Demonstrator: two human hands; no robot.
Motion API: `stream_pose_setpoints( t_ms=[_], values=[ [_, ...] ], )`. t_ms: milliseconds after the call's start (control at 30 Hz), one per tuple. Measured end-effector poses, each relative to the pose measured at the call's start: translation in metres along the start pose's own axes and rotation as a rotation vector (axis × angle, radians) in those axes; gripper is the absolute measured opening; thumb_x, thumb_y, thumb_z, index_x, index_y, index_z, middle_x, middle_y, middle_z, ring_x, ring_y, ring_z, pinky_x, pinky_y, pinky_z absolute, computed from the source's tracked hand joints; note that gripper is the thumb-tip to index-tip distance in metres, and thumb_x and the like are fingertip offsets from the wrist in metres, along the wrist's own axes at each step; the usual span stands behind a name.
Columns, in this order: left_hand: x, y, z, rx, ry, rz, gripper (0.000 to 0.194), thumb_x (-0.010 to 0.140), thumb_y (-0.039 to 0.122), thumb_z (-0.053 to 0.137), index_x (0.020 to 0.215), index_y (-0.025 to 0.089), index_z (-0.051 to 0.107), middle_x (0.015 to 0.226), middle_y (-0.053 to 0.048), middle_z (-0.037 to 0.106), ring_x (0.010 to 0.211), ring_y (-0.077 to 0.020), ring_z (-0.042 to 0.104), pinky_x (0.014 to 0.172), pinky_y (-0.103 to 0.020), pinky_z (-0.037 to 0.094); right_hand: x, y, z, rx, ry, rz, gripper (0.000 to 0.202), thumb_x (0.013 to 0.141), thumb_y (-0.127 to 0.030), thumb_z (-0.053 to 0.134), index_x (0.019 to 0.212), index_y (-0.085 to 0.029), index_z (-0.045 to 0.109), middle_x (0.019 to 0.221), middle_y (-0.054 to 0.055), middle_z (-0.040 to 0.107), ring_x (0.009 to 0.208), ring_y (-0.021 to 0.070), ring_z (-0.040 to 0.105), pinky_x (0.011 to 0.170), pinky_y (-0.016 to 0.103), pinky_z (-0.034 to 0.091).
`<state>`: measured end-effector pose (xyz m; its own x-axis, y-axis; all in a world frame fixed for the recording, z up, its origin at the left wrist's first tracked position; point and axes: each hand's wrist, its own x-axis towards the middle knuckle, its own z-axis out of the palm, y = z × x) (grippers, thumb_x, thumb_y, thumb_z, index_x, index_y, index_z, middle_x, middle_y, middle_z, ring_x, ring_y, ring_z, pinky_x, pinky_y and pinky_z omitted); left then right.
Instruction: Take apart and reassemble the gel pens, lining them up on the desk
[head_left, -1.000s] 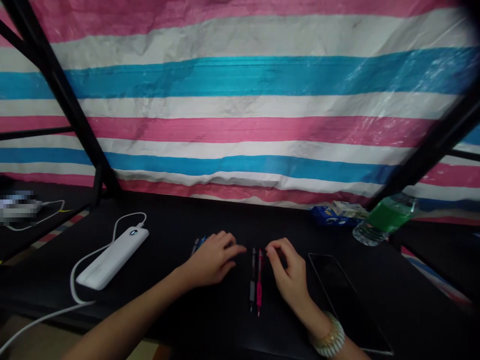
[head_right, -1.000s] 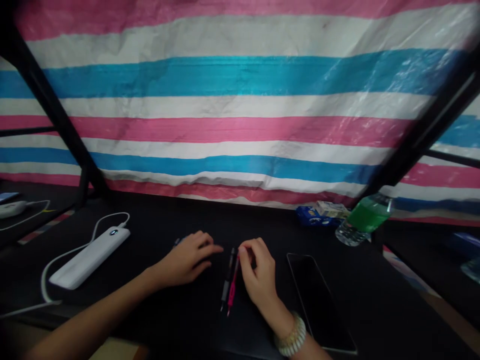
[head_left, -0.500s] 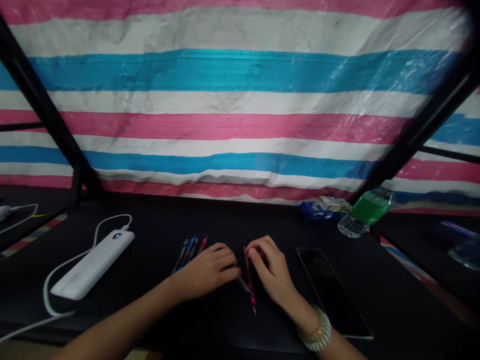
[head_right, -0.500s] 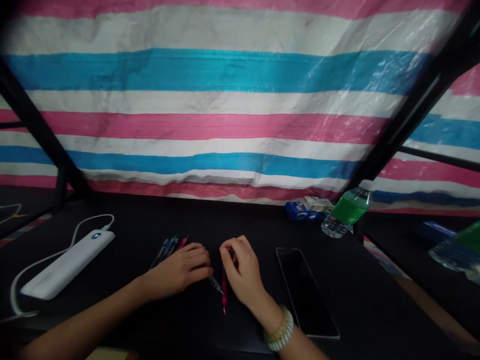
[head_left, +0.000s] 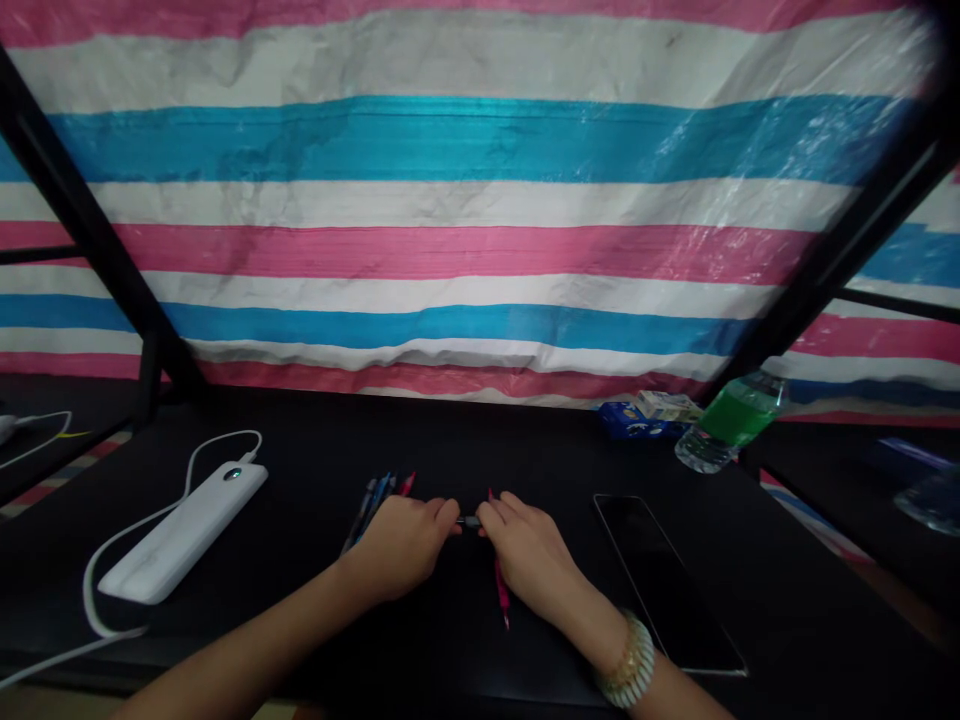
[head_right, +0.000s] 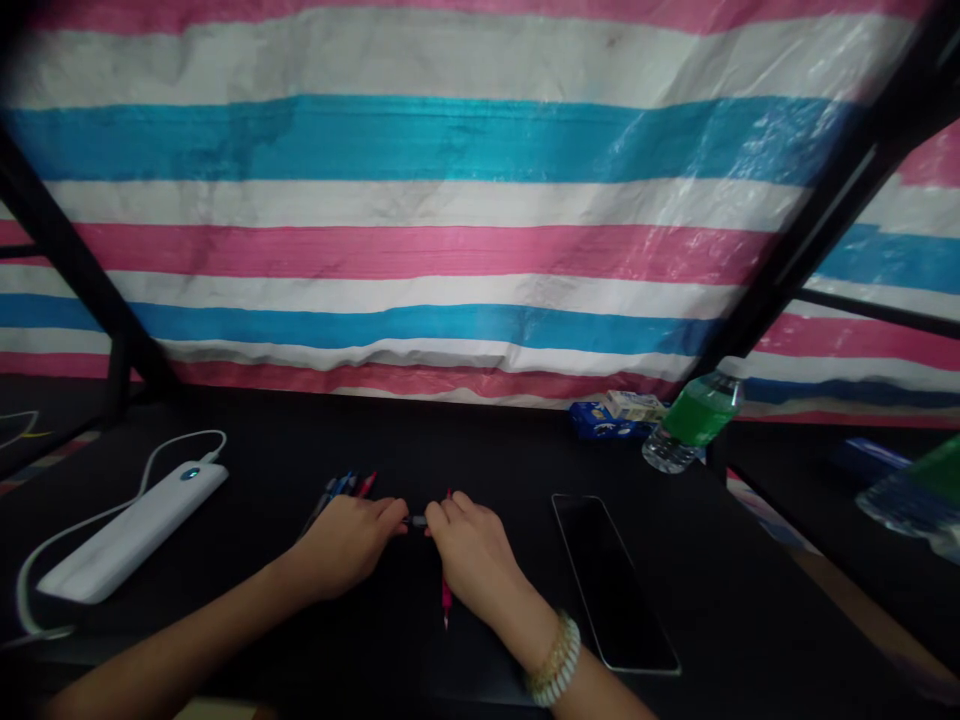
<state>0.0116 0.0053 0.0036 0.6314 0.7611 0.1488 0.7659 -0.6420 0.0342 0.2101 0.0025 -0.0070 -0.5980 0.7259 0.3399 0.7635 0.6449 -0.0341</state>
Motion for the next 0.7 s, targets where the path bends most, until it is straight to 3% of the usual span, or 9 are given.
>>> stream_pose_setpoints(
  t_ms=[133,233,400,500,567,633,700],
  values=[
    [-0.005,0.003,-0.004,-0.109,-0.043,-0.060,0.022,0.097,0.025,0.037,0.090,0.017,0.057,0.071,-0.007,0.067,0.056,-0.0199,0.061,0.054,-0.027,0.039,-0.001,-0.001,-0.002,-0.045,0.026,-0.040,0.016,0.085,-0.004,0.054,0.083,-0.020,0.055,0.081,0.006,0.065,0.082,0.0239,0.055,0.070,0.034,0.040],
    [-0.007,0.001,-0.010,-0.320,-0.092,-0.079,0.028,0.096,0.023,0.035,0.081,0.019,0.058,0.064,-0.003,0.061,0.058,-0.0183,0.058,0.055,-0.026,0.037,-0.003,-0.001,-0.002,-0.083,0.053,-0.089,0.015,0.085,-0.004,0.055,0.086,-0.019,0.058,0.084,0.007,0.066,0.085,0.0251,0.053,0.077,0.037,0.039],
    [-0.007,-0.005,-0.019,-0.652,-0.151,-0.074,0.039,0.098,0.026,0.031,0.072,0.018,0.059,0.063,0.001,0.057,0.061,-0.0136,0.055,0.058,-0.022,0.037,-0.004,0.002,-0.008,-0.051,0.156,-0.144,0.018,0.092,-0.009,0.051,0.100,-0.020,0.062,0.082,0.006,0.066,0.084,0.0245,0.051,0.074,0.038,0.037],
    [-0.005,-0.008,-0.017,-0.455,-0.045,-0.075,0.034,0.099,0.026,0.033,0.084,0.018,0.062,0.070,-0.002,0.064,0.064,-0.0161,0.059,0.059,-0.025,0.037,-0.004,0.004,-0.013,0.179,0.190,-0.021,0.014,0.096,-0.023,0.054,0.108,-0.020,0.061,0.082,0.006,0.065,0.082,0.0232,0.052,0.072,0.036,0.040],
    [-0.004,-0.009,-0.013,-0.229,0.032,-0.068,0.029,0.098,0.026,0.036,0.092,0.017,0.062,0.078,-0.005,0.067,0.066,-0.0193,0.061,0.058,-0.028,0.035,-0.004,0.005,-0.013,0.337,0.166,0.086,0.015,0.099,-0.028,0.048,0.096,-0.020,0.061,0.077,0.004,0.062,0.078,0.0211,0.052,0.069,0.033,0.041],
    [-0.002,-0.011,-0.010,-0.080,0.059,-0.039,0.026,0.098,0.026,0.038,0.096,0.017,0.062,0.082,-0.006,0.069,0.065,-0.0210,0.062,0.055,-0.028,0.034,-0.002,0.007,-0.010,0.431,0.141,0.151,0.028,0.101,-0.025,0.040,0.079,-0.021,0.057,0.070,0.002,0.058,0.073,0.0193,0.052,0.066,0.031,0.040],
    [-0.002,-0.012,-0.008,-0.019,0.062,-0.009,0.025,0.098,0.026,0.038,0.096,0.018,0.062,0.080,-0.005,0.069,0.064,-0.0212,0.063,0.053,-0.028,0.033,-0.001,0.008,-0.006,0.510,0.146,0.186,0.027,0.100,-0.020,0.041,0.076,-0.021,0.055,0.072,0.002,0.057,0.074,0.0186,0.053,0.067,0.030,0.041]
  ],
)
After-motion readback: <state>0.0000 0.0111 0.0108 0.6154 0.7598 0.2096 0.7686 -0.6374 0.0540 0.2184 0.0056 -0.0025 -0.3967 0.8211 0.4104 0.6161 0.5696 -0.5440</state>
